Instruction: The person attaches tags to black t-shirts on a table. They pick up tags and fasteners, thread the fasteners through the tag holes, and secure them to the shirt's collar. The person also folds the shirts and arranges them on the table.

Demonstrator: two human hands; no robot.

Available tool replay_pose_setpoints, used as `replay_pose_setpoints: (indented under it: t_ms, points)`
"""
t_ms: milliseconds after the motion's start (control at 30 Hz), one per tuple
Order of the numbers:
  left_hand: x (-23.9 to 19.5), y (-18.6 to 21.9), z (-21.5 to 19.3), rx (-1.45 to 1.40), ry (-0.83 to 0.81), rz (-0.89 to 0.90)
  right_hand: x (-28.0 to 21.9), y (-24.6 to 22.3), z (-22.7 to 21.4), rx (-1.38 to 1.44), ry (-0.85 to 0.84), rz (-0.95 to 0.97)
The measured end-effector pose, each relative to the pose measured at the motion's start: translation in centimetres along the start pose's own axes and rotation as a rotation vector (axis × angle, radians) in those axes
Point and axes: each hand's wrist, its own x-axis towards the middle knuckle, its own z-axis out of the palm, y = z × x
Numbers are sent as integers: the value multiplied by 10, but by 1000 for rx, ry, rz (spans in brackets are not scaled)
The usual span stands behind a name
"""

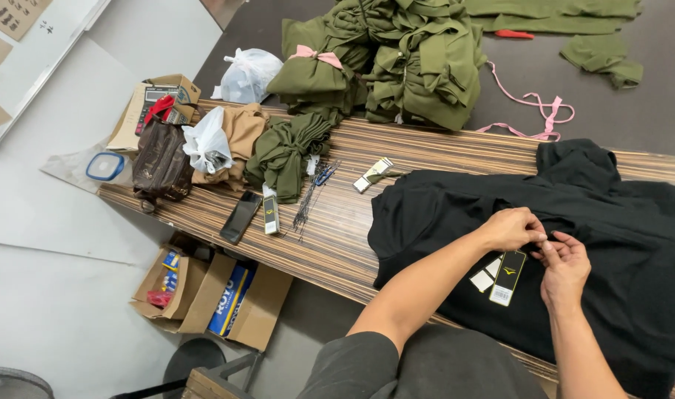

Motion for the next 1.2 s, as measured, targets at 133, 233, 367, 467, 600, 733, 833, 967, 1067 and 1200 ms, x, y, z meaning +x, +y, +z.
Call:
replay_pose_setpoints:
  t_ms: [133,233,367,467,600,733,833,967,1067,1200]
  points:
    - [-3,0,-2,14,-47,-7,-1,3,-2,-13,-1,24]
    - [-4,1,-5,-3,-66,-6,-1,7,-1,-2,12,14]
    - [0,-2,-8,-47,-95,-50,0,7,1,-15,19,38]
    - [-3,3,-11,-77,-104,-96,-2,4,1,-21,11,55]
    - [-13,12,-18,-148,-8,-49,-3,-6,6,-34,-21,54]
    - [-59,32,-21,-323,347,47,-39,-52,-3,-198,-43,-41]
    - [-116,33,-31,-144,815,257,-87,-72,-44,-800,19,-673]
    - [-196,-33,1,445,969,-6,-136,-56,-112,-1386,92,-778]
    - [-239,-76,34,616,832,-297,-156,-51,-138,-1445,113,-580]
    - [-253,-85,43,438,859,-506,-162,-68,-139,-1320,284,-470]
